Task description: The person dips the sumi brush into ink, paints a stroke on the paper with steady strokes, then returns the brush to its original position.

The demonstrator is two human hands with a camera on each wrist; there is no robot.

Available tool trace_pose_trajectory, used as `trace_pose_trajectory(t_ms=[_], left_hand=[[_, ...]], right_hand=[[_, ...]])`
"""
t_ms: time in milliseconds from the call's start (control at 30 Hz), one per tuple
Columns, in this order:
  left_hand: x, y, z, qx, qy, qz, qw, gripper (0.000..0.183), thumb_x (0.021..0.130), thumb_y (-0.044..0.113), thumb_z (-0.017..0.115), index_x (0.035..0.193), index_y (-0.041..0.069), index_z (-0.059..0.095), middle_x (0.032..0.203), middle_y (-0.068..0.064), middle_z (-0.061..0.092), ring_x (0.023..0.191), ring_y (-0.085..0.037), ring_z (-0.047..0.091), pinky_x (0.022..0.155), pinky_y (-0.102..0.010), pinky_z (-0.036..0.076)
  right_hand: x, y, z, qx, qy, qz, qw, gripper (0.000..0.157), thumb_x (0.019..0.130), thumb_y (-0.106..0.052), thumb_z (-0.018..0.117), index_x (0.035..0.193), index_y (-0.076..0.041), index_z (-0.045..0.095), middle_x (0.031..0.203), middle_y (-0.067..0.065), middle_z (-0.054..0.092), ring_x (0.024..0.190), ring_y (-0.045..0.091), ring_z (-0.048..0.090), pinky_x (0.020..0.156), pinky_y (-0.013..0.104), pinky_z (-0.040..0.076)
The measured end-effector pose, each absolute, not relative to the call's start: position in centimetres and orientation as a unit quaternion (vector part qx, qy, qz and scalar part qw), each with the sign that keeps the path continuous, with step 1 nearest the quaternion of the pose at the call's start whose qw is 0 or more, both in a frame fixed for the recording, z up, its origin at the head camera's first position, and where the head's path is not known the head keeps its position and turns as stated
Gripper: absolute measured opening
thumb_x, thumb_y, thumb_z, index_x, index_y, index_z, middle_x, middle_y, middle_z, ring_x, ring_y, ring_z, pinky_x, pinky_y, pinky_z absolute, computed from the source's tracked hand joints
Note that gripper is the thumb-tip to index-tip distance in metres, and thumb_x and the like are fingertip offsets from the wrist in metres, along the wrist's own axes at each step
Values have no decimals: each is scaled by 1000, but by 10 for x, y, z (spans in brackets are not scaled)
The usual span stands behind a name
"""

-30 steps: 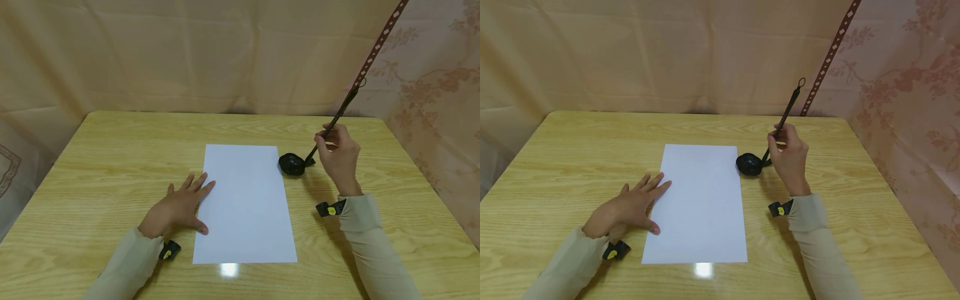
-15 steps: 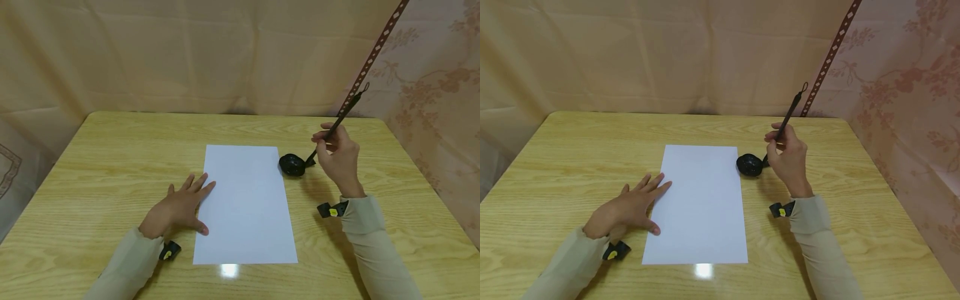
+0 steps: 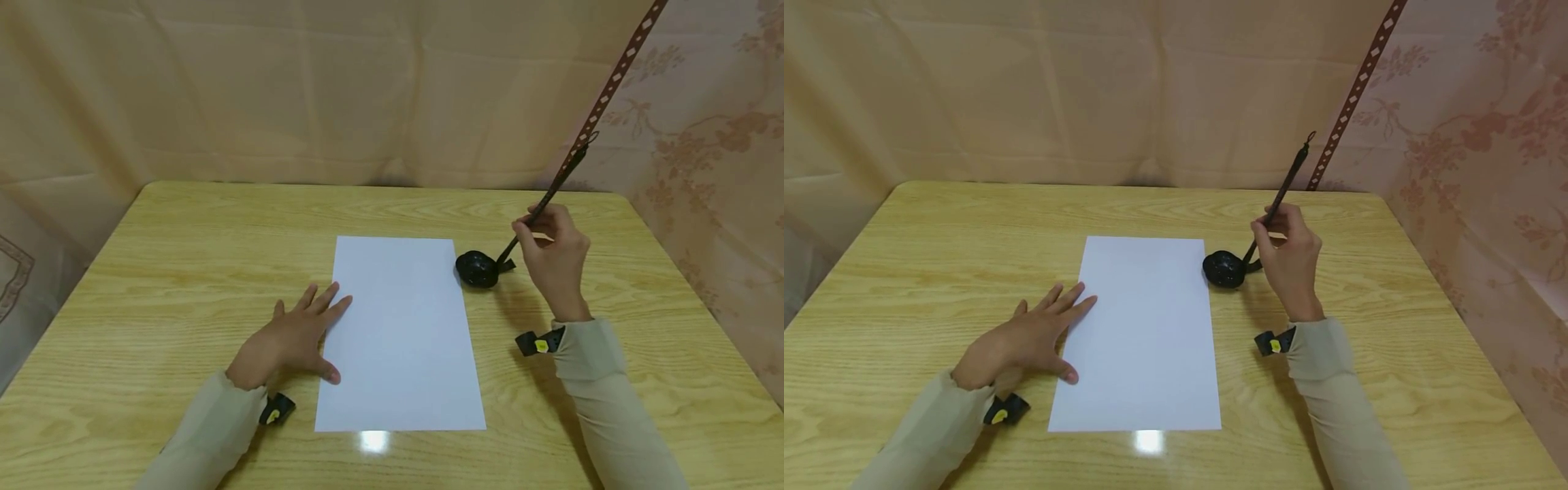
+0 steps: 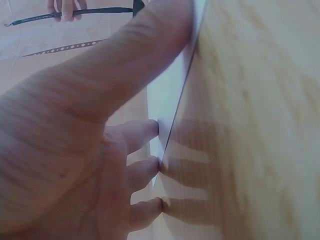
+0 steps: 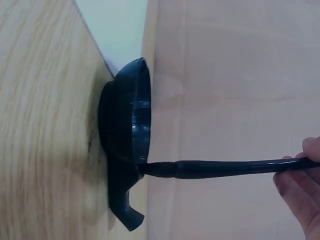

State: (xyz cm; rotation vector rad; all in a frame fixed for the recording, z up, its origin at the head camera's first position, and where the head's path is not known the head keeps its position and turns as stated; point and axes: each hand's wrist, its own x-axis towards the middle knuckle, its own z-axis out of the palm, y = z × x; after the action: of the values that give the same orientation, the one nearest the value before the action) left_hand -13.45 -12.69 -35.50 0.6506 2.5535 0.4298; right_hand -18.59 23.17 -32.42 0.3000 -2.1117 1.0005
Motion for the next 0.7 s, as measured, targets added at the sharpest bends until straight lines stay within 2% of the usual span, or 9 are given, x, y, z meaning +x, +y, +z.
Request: trace_pose_trajectory(t_ms=[200, 467, 700], left_hand=[[-135, -127, -356, 237, 930, 154, 234, 118, 62, 49, 83, 154, 16, 16, 161, -12, 2, 146, -43, -2, 98, -80, 8], [-135, -127, -355, 236, 930, 155, 235, 118, 62, 49, 83, 154, 17, 16, 161, -11, 1, 146, -42, -2, 98, -80, 7], [-135, -128, -355, 236, 928, 162, 237, 118, 62, 48, 83, 154, 17, 16, 161, -11, 1, 146, -42, -3, 99, -80, 6]], right_hand=[[-186, 232, -325, 111, -832, 395, 374, 23, 84, 0, 69, 104, 9, 61, 90, 23, 70, 78, -22, 55, 65, 1, 44], [-186, 232, -323, 137, -834, 398, 357, 22, 88, 4, 56, 109, 9, 61, 90, 22, 70, 80, -19, 58, 69, 3, 46], [-183, 230, -321, 129, -832, 410, 352, 25, 88, 5, 52, 112, 7, 61, 90, 20, 71, 80, -17, 59, 69, 3, 46]])
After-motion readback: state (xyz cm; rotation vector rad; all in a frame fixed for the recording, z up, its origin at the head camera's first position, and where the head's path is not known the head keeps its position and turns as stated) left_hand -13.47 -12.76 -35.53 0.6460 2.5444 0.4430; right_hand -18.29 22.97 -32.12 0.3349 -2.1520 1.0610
